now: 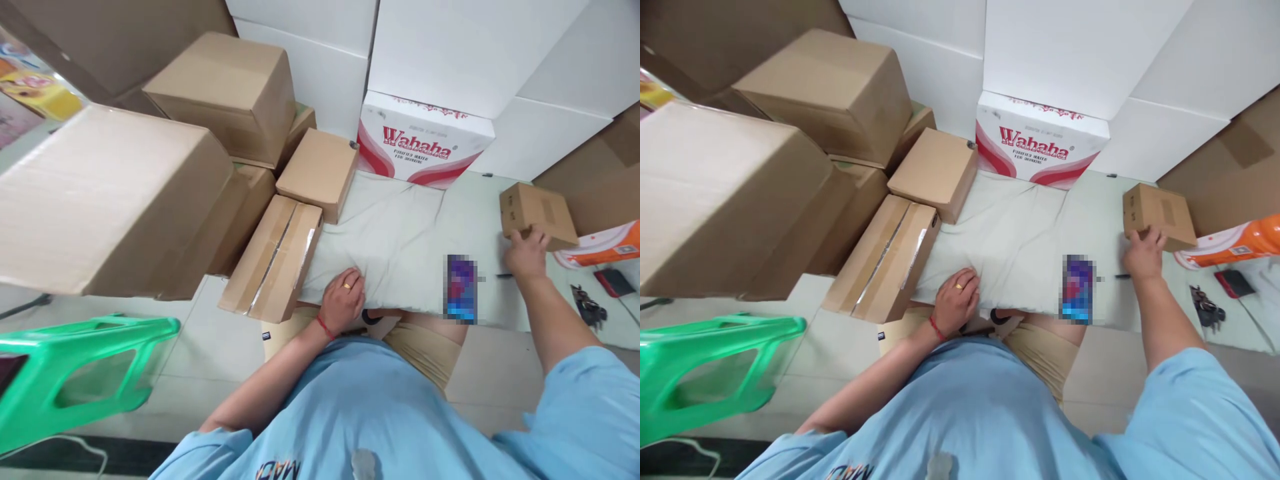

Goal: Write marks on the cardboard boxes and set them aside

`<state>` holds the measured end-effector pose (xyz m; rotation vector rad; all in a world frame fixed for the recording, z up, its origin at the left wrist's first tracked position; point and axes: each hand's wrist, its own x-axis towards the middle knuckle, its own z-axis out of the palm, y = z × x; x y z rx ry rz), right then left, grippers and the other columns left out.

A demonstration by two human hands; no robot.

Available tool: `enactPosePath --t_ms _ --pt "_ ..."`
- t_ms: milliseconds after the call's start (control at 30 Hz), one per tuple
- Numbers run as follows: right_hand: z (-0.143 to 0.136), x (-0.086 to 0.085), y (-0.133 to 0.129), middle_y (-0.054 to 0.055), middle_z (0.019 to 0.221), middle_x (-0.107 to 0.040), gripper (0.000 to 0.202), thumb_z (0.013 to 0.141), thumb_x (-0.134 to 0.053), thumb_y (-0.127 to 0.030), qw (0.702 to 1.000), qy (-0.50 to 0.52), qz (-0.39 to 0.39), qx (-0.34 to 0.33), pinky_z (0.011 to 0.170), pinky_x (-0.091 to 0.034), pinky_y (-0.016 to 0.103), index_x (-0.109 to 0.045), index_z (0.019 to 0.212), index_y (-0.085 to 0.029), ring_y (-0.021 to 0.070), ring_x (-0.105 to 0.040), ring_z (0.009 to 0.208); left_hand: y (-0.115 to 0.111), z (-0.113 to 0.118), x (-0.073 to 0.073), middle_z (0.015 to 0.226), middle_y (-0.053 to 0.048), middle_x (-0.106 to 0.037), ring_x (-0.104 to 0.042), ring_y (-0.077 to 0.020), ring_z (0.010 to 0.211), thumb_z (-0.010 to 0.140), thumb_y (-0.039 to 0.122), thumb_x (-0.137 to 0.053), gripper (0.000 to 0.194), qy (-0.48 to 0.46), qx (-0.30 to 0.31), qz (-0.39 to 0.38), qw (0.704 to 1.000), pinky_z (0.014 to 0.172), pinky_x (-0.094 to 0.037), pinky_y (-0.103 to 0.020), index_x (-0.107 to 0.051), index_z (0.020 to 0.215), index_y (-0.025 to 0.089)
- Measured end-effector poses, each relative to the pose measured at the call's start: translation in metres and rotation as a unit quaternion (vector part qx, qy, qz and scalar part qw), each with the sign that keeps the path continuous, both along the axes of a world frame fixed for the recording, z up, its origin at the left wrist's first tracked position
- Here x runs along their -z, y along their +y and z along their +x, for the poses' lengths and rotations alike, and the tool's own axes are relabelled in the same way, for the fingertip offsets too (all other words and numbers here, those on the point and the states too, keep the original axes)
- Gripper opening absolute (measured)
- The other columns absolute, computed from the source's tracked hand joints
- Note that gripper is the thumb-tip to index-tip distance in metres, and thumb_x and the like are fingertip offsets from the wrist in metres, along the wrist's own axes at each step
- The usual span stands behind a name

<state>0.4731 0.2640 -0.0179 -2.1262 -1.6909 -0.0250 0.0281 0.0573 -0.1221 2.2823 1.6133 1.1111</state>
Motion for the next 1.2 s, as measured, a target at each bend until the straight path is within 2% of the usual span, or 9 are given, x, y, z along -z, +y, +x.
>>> enactPosePath --t_ms 200,367,467,567,767,900,1000,1100,1200 --pt "-0.042 -0.008 -0.021 0.030 0.131 -0.058 0.025 0.069 -0.072 0.000 0.993 0.072 0.090 0.009 0.103 -0.042 0.057 -0.063 0.082 -0.020 0.0348 -0.054 0.120 -0.046 -0.035 -0.056 0.118 -0.009 -0.078 -0.073 -0.0263 0.126 0.101 0.010 -0.059 0.026 -0.063 0.024 0.049 0.997 0.105 -0.063 -0.045 -0.070 0.120 0.023" --pt "-0.144 0.008 -0.103 0.007 0.096 -0.077 0.016 0.096 -0.063 -0.024 0.969 0.162 0.075 -0.171 0.082 -0.059 0.036 -0.079 0.099 -0.023 0.0210 -0.072 0.087 -0.068 -0.084 -0.092 0.121 -0.012 -0.072 -0.063 -0.0344 0.137 0.094 0.015 -0.072 0.026 -0.039 -0.248 0.161 0.954 0.120 -0.049 -0.060 -0.072 0.118 0.025" --pt "-0.217 0.018 -0.143 0.006 0.097 -0.080 0.019 0.102 -0.061 -0.025 0.884 0.285 0.021 -0.369 0.081 -0.061 0.035 -0.080 0.103 -0.025 0.0194 -0.075 0.086 -0.062 -0.104 -0.093 0.141 -0.022 -0.063 -0.050 -0.0417 0.151 0.100 0.032 -0.069 0.036 -0.050 -0.356 0.064 0.931 0.127 -0.038 -0.071 -0.066 0.133 0.018" --pt "-0.275 0.028 -0.160 0.009 0.113 -0.082 0.025 0.107 -0.059 -0.037 0.819 0.404 -0.088 -0.398 0.080 -0.064 0.034 -0.077 0.121 -0.026 0.0207 -0.077 0.098 -0.058 -0.110 -0.091 0.154 -0.030 -0.054 -0.058 -0.0437 0.141 0.096 0.049 -0.071 0.067 -0.101 -0.380 -0.061 0.917 0.117 -0.048 -0.069 -0.054 0.149 0.011" --pt "-0.303 0.036 -0.165 0.015 0.149 -0.069 0.065 0.102 -0.063 -0.066 0.785 0.465 -0.203 -0.355 0.110 -0.061 0.048 -0.061 0.153 -0.025 0.0283 -0.071 0.131 -0.073 -0.078 -0.089 0.129 -0.017 -0.074 -0.075 -0.0259 0.084 0.098 0.066 -0.067 0.081 -0.343 -0.197 -0.347 0.851 0.078 -0.064 -0.046 -0.048 0.159 0.017" --pt "-0.274 0.029 -0.172 0.012 0.154 -0.069 0.070 0.096 -0.074 -0.066 0.773 0.506 -0.241 -0.297 0.126 -0.051 0.053 -0.063 0.152 -0.027 0.0307 -0.065 0.142 -0.075 -0.055 -0.081 0.158 -0.018 -0.061 -0.073 -0.0313 0.121 0.105 0.055 -0.066 0.070 -0.319 -0.115 -0.261 0.904 0.106 -0.060 -0.052 -0.049 0.167 0.027" --pt "-0.254 0.029 -0.181 0.008 0.157 -0.068 0.071 0.089 -0.085 -0.061 0.700 0.622 -0.281 -0.209 0.127 -0.051 0.052 -0.064 0.150 -0.031 0.0293 -0.064 0.146 -0.066 -0.047 -0.080 0.177 -0.012 -0.041 -0.039 -0.0375 0.165 0.108 0.045 -0.065 0.056 -0.244 -0.035 -0.176 0.953 0.135 -0.032 -0.064 -0.056 0.163 0.037" --pt "-0.245 0.034 -0.192 0.007 0.159 -0.068 0.068 0.085 -0.090 -0.057 0.646 0.692 -0.283 -0.151 0.123 -0.055 0.052 -0.068 0.145 -0.033 0.0297 -0.066 0.146 -0.049 -0.039 -0.085 0.182 -0.012 -0.028 -0.026 -0.0388 0.171 0.107 0.047 -0.068 0.066 -0.234 0.056 -0.142 0.960 0.137 -0.028 -0.065 -0.046 0.169 0.040" --pt "-0.244 0.041 -0.197 0.007 0.160 -0.066 0.065 0.084 -0.091 -0.054 0.636 0.716 -0.253 -0.138 0.115 -0.061 0.050 -0.070 0.141 -0.034 0.0299 -0.067 0.143 -0.034 -0.027 -0.092 0.184 -0.015 -0.024 -0.024 -0.0404 0.172 0.102 0.054 -0.074 0.085 -0.276 0.110 -0.130 0.946 0.137 -0.030 -0.064 -0.033 0.175 0.037"
